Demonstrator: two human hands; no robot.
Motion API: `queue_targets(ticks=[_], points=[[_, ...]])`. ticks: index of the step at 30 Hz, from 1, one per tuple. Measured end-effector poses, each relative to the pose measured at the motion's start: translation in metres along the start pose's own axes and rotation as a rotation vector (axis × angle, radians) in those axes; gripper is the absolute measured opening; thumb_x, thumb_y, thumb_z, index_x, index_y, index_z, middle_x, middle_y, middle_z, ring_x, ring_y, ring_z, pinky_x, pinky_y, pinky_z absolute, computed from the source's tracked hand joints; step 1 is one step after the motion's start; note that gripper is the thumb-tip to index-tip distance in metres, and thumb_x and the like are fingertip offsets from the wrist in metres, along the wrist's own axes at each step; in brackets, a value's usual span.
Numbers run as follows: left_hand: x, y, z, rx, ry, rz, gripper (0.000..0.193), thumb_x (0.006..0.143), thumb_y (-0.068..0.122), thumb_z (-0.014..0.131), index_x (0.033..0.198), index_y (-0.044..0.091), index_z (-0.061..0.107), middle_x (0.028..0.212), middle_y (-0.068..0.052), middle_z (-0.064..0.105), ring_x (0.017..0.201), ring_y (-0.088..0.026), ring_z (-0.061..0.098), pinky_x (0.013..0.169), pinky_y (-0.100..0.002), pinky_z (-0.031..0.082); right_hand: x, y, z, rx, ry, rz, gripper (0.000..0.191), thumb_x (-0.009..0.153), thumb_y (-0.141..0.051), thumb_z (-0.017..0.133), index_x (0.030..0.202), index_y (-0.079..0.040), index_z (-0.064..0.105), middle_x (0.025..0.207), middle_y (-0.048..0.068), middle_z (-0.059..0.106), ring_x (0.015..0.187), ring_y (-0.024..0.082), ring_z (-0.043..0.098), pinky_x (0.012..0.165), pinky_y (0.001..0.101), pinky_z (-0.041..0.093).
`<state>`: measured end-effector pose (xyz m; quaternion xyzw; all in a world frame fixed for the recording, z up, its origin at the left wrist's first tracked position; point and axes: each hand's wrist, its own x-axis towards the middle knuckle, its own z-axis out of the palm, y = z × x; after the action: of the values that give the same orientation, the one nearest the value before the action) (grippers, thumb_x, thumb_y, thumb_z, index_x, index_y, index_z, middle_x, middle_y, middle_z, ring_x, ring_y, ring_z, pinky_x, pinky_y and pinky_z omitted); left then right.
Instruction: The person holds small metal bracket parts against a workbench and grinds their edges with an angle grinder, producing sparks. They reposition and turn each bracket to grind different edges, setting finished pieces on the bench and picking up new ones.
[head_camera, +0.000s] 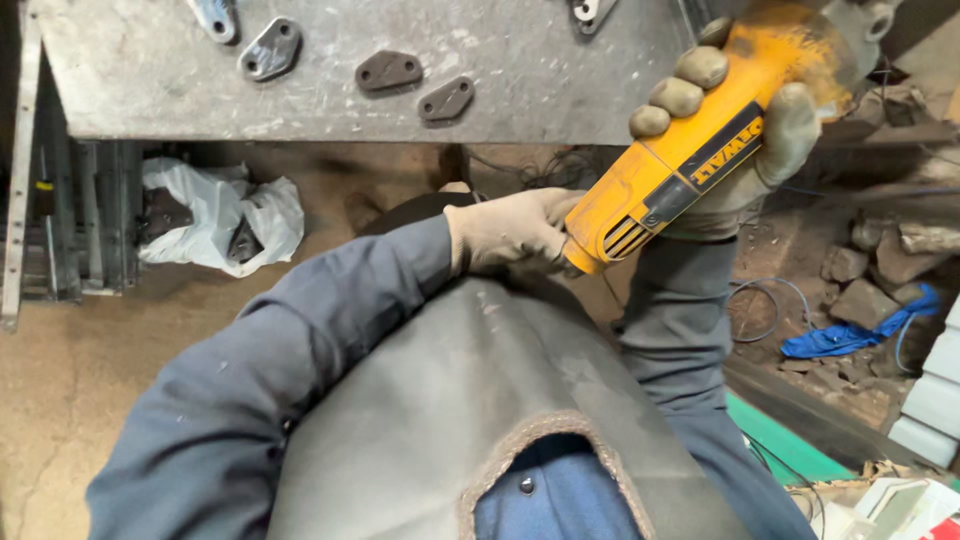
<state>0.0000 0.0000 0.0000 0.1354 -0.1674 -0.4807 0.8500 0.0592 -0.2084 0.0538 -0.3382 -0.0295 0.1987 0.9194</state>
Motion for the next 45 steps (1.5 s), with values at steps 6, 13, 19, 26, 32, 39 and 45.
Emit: queue_targets(ticks=[6,13,19,26,32,39,45], points=[[-0.027,-0.002,-0.030,0.891,0.371,0.057,0.049,0.093,0.016,0.076,0.137,0.003,0.059,0.125,-0.009,0.073,0.111,-0.013,0.066,0.099,-0.031,0.055,0.000,-0.020,0.009,-0.359,0.208,-0.052,0.044,0.105,-0.029,0.068,0.136,-0.001,0.051,0.109,0.011,0.062,0.093,0.022,0.064,0.086,0.0390,0.054],[-0.092,0.013,-0.071,1.638,1.156,0.077,0.039,0.093,0.022,0.076,0.128,0.008,0.064,0.114,-0.016,0.068,0.103,-0.033,0.066,0.089,-0.044,0.053,0.005,-0.024,0.007,-0.650,0.311,0.063,0.044,0.096,-0.016,0.077,0.133,0.001,0.059,0.107,0.014,0.068,0.092,0.025,0.071,0.086,0.0409,0.062],[-0.079,0.017,-0.090,1.951,1.412,0.067,0.049,0.082,0.025,0.081,0.125,0.009,0.065,0.115,-0.019,0.062,0.100,-0.042,0.060,0.083,-0.052,0.049,0.022,-0.008,-0.011,-0.766,0.299,0.216,0.051,0.087,-0.005,0.078,0.134,0.000,0.059,0.106,0.012,0.070,0.090,0.022,0.072,0.085,0.0366,0.062],[-0.056,-0.006,-0.105,1.936,1.508,0.006,0.040,0.093,0.029,0.081,0.126,0.011,0.065,0.118,-0.015,0.062,0.105,-0.039,0.059,0.087,-0.052,0.048,0.044,-0.021,-0.045,-0.889,0.218,0.343,0.056,0.085,-0.004,0.081,0.136,0.000,0.057,0.114,0.009,0.070,0.100,0.018,0.071,0.092,0.0332,0.060],[-0.045,-0.025,-0.091,1.725,1.623,0.064,0.039,0.088,0.029,0.083,0.118,0.009,0.067,0.113,-0.015,0.061,0.105,-0.039,0.059,0.090,-0.051,0.047,0.060,-0.032,-0.053,-0.998,0.103,0.423,0.065,0.083,-0.010,0.086,0.139,0.000,0.055,0.128,0.006,0.068,0.116,0.014,0.067,0.106,0.0313,0.055],[-0.042,-0.030,-0.078,0.879,1.880,0.100,0.040,0.095,0.032,0.084,0.088,0.000,0.063,0.079,-0.011,0.064,0.073,-0.020,0.058,0.067,-0.037,0.052,0.055,-0.026,-0.033,-1.229,0.028,0.415,0.071,0.080,-0.016,0.087,0.141,-0.001,0.054,0.132,0.006,0.067,0.120,0.014,0.065,0.108,0.0316,0.053],[-0.041,0.003,-0.085,0.126,1.527,0.174,0.032,0.095,0.030,0.072,0.084,0.001,0.069,0.070,-0.009,0.068,0.046,-0.012,0.056,0.043,-0.028,0.042,0.038,-0.006,-0.015,-1.539,-0.044,0.342,0.073,0.080,-0.020,0.091,0.139,0.002,0.055,0.128,0.012,0.072,0.118,0.016,0.070,0.105,0.0330,0.054]])
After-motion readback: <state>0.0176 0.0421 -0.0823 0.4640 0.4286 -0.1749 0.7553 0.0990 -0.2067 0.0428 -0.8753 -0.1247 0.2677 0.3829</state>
